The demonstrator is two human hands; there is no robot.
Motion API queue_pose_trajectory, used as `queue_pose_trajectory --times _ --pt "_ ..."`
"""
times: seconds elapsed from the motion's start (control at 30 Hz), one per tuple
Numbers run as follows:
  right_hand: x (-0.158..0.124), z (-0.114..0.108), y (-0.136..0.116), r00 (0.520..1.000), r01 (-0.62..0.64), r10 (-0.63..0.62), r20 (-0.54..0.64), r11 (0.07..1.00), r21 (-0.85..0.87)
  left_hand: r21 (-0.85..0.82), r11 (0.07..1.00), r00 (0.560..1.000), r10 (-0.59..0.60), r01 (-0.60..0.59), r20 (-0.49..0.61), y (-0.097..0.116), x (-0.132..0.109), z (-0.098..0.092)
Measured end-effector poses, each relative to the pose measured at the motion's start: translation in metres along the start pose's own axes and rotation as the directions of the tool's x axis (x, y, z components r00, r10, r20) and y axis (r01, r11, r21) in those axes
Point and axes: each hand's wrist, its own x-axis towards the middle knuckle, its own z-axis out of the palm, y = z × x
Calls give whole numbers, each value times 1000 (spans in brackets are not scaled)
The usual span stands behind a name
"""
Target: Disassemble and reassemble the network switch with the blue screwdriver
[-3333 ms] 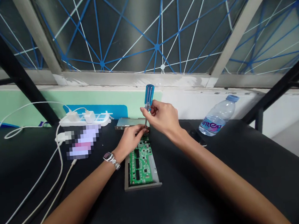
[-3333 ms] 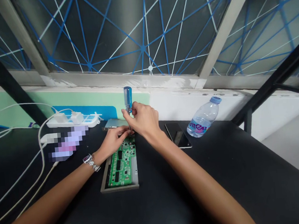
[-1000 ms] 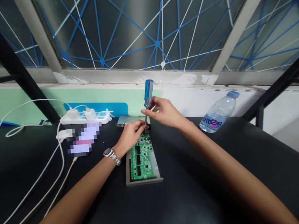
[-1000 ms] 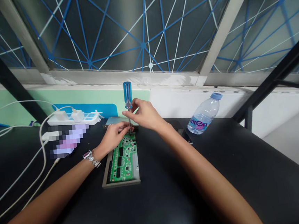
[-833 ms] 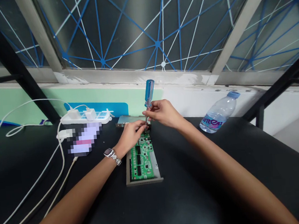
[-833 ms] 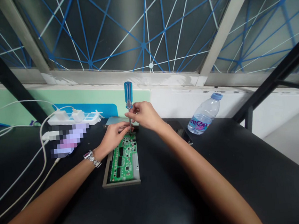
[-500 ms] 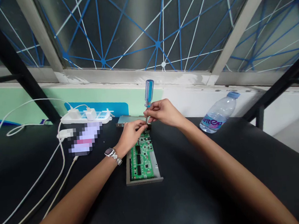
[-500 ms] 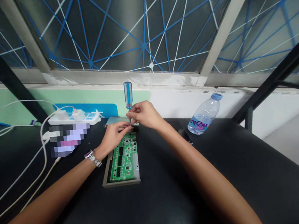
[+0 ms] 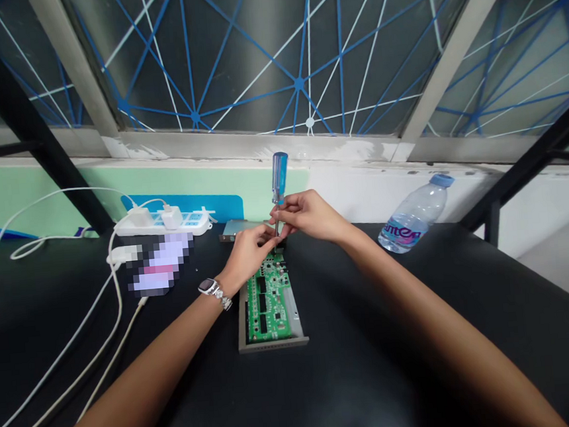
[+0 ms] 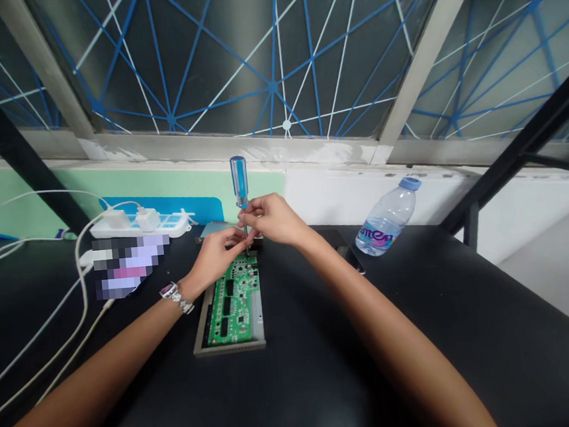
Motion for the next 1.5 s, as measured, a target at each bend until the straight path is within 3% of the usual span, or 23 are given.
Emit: queue_pose_trajectory --times 0.4,0.67,0.93,1.2,1.5 --pt "0 3 -2 999 -39 38 14 999 36 13 1000 999 -9 9 33 -1 5 2" --pt "0 7 2 999 6 -9 48 999 53 18 1000 999 -16 15 36 -5 8 5" --pt "5 0 13 994 28 -36 -100 996 -84 -167 982 992 -77 92 97 -5 6 5" --pt "1 -8 8 998 55 -59 -30 990 -131 -123 989 994 -78 87 80 5 1 -8" --pt "-1 -6 3 1000 23 -23 -4 998 -50 -79 996 997 -46 51 55 7 2 -7"
